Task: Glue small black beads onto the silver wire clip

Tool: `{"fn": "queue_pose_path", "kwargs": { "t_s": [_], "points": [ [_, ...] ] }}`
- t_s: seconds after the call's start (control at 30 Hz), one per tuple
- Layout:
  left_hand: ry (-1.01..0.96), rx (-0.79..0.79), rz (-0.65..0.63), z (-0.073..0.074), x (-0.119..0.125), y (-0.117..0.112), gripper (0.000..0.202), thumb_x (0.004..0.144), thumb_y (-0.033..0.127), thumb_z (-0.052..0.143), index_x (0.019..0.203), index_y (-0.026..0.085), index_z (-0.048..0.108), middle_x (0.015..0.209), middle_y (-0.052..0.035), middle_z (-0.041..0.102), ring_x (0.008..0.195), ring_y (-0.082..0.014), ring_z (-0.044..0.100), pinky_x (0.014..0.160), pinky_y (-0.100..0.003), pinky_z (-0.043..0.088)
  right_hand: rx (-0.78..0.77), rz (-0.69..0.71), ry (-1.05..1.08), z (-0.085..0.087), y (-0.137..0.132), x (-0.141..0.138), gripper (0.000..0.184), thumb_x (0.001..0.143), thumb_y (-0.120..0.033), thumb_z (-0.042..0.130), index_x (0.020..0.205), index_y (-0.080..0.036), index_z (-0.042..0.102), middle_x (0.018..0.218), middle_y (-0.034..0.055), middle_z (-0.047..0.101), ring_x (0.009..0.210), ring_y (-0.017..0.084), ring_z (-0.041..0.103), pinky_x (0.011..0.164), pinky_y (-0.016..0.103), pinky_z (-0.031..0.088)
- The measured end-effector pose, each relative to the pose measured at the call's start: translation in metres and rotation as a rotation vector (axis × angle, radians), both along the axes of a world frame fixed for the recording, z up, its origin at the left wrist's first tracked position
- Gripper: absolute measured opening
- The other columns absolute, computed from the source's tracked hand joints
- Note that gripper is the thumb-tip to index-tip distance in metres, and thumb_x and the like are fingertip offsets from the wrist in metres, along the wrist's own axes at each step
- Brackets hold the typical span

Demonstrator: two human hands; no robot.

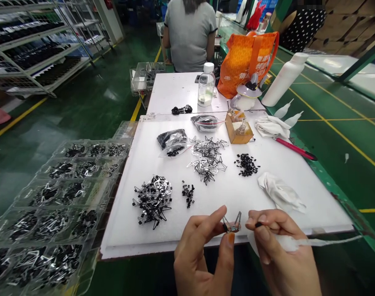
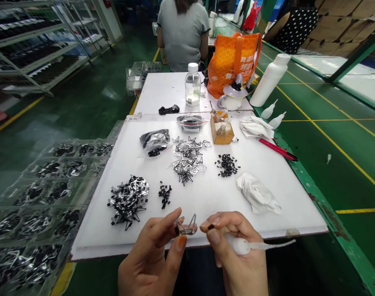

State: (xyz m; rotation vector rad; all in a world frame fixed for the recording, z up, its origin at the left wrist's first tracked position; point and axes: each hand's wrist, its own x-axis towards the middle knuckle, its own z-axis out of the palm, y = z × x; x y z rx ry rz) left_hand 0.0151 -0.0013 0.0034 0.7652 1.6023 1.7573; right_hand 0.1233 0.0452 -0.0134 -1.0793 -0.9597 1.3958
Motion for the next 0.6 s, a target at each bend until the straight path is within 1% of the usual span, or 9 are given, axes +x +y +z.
{"fn": "queue_pose_path", "kwargs": {
  "t_s": [0.07, 0.1, 0.17, 0.23, 0.33, 0.43, 0.53, 0.6],
  "points": [
    [0.060, 0.013, 0.034, -0.0010, 0.0013, 0.0002, 0.031, 0.094, 0.017, 0.075, 0.114, 0.039, 0.083, 0.089, 0.0029, 0.069, 0.083, -0.0040, 0.070, 0.079, -0.005, 0.056, 0.031, -0.051, -0.032, 0.0027, -0.0006, -0.0032, 0.018, 0.082, -0.033, 0.086, 0.077, -0.022, 0.073, 0.077, 0.0034, 0.071, 0.047, 0.004, 0.053, 0.042, 0.009, 0.043],
    [0.088, 0.021, 0.043, -0.0016, 0.0016, 0.0003, 0.032, 0.093, 0.016, 0.075, 0.114, 0.039, 0.083, 0.089, 0.0033, 0.070, 0.083, -0.0038, 0.069, 0.078, -0.004, 0.056, 0.046, -0.051, -0.051, 0.0031, -0.0010, -0.0038, 0.019, 0.082, -0.033, 0.086, 0.076, -0.022, 0.072, 0.079, 0.0034, 0.070, 0.050, 0.005, 0.056, 0.043, 0.009, 0.044],
    [0.134, 0.048, 0.042, -0.0030, 0.0013, 0.0001, 0.035, 0.093, 0.014, 0.076, 0.115, 0.040, 0.083, 0.089, 0.0042, 0.070, 0.082, -0.0034, 0.069, 0.077, -0.004, 0.055, 0.065, 0.009, -0.075, 0.0020, -0.0018, -0.0036, 0.018, 0.084, -0.033, 0.084, 0.077, -0.022, 0.071, 0.086, 0.0029, 0.069, 0.058, 0.006, 0.062, 0.049, 0.010, 0.049],
    [0.168, 0.075, 0.028, -0.0042, 0.0008, -0.0005, 0.037, 0.093, 0.013, 0.075, 0.117, 0.041, 0.082, 0.089, 0.0048, 0.070, 0.080, -0.0031, 0.067, 0.076, -0.004, 0.055, 0.085, 0.075, -0.086, -0.0005, -0.0023, -0.0024, 0.016, 0.086, -0.032, 0.082, 0.079, -0.023, 0.071, 0.091, 0.0017, 0.067, 0.066, 0.006, 0.066, 0.058, 0.011, 0.055],
    [0.192, 0.095, 0.005, -0.0058, 0.0007, -0.0019, 0.040, 0.094, 0.011, 0.073, 0.120, 0.041, 0.080, 0.091, 0.0052, 0.069, 0.081, -0.0037, 0.064, 0.076, -0.005, 0.055, 0.114, 0.104, -0.103, -0.0038, -0.0026, -0.0012, 0.013, 0.087, -0.031, 0.082, 0.081, -0.025, 0.071, 0.091, 0.0002, 0.066, 0.078, 0.008, 0.071, 0.073, 0.013, 0.060],
    [0.200, 0.101, -0.013, -0.0075, 0.0019, -0.0030, 0.042, 0.095, 0.010, 0.071, 0.123, 0.041, 0.079, 0.094, 0.0052, 0.068, 0.084, -0.0046, 0.065, 0.081, -0.007, 0.056, 0.118, 0.120, -0.086, -0.0049, -0.0020, -0.0013, 0.010, 0.087, -0.029, 0.081, 0.083, -0.026, 0.072, 0.090, -0.0005, 0.066, 0.077, 0.007, 0.071, 0.073, 0.013, 0.060],
    [0.211, 0.115, -0.011, -0.0093, 0.0028, -0.0033, 0.044, 0.094, 0.008, 0.071, 0.122, 0.041, 0.079, 0.095, 0.0042, 0.069, 0.086, -0.0065, 0.067, 0.088, -0.012, 0.059, 0.106, 0.114, -0.071, -0.0045, -0.0012, -0.0020, 0.010, 0.086, -0.028, 0.082, 0.082, -0.025, 0.073, 0.090, 0.0006, 0.066, 0.076, 0.008, 0.071, 0.072, 0.014, 0.060],
    [0.215, 0.124, -0.009, -0.0101, 0.0027, -0.0031, 0.046, 0.092, 0.005, 0.071, 0.122, 0.040, 0.080, 0.095, 0.0034, 0.070, 0.086, -0.0076, 0.069, 0.088, -0.014, 0.060, 0.088, 0.091, -0.075, -0.0035, -0.0009, -0.0020, 0.012, 0.084, -0.028, 0.084, 0.080, -0.023, 0.073, 0.089, 0.0020, 0.066, 0.078, 0.010, 0.072, 0.072, 0.015, 0.060]
  ]
}}
